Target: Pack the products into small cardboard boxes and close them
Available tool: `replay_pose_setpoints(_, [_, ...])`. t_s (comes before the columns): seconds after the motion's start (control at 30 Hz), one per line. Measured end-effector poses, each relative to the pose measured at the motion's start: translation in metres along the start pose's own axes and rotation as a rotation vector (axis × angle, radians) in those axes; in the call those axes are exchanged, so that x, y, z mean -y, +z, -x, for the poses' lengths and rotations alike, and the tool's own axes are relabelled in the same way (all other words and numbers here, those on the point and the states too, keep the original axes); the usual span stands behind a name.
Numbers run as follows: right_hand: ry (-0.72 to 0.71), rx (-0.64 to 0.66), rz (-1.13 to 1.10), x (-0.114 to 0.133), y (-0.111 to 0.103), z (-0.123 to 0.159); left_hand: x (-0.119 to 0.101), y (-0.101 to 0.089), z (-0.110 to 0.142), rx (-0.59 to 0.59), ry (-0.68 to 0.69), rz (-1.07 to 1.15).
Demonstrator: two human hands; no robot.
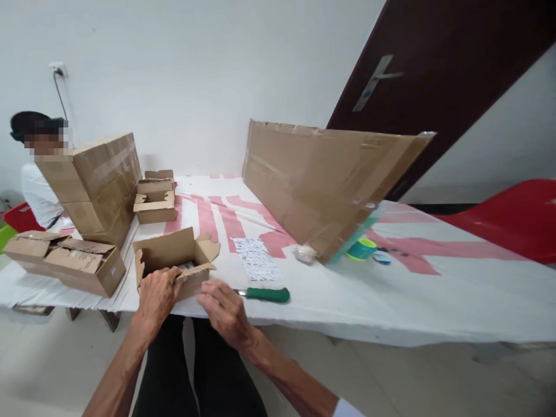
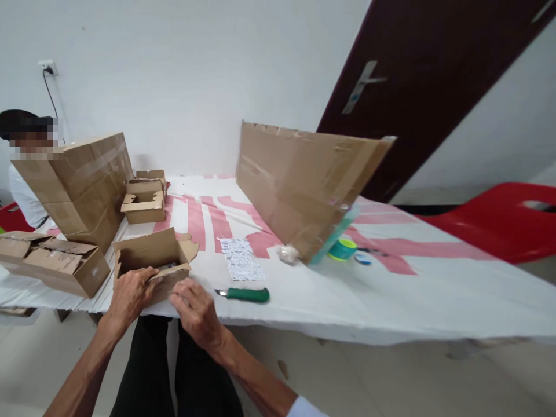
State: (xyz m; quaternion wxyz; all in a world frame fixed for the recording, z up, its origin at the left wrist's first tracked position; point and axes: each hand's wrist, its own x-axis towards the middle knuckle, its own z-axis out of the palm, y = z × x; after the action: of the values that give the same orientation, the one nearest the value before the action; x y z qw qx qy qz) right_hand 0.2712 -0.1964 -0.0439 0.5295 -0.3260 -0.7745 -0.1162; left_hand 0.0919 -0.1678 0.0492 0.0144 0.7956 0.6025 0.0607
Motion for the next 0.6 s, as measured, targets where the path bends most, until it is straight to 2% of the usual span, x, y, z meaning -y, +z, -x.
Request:
replay_pose_setpoints(0.13, [0.126, 0.004, -0.074, 0.008, 0.007, 0.011, 0.003, -0.003, -0.007, -0.001, 0.058, -0.034])
replay_pose_setpoints(0.23, [0.292, -0.033, -0.108, -0.012, 0.000, 0.026, 0.008, 0.001, -0.010, -0.027, 0.066, -0.049])
replay_pose_setpoints(0.3, [0.394, -0.033, -0.085, -0.036, -0.017, 0.038, 0.013, 0.006, -0.012, -0.047, 0.077, -0.055])
replay_pose_setpoints(0.37, [0.521, -0.035, -0.021, -0.067, -0.043, 0.049, 0.018, 0.012, -0.013, -0.081, 0.097, -0.057])
replay_pose_setpoints(0.47, [0.778, -0.107, 0.091, -0.122, -0.091, 0.058, 0.027, 0.022, -0.013, -0.135, 0.143, -0.061])
replay_pose_setpoints(0.6, [0.945, -0.208, 0.172, -0.197, -0.141, 0.056, 0.039, 0.033, -0.015, -0.158, 0.194, -0.049])
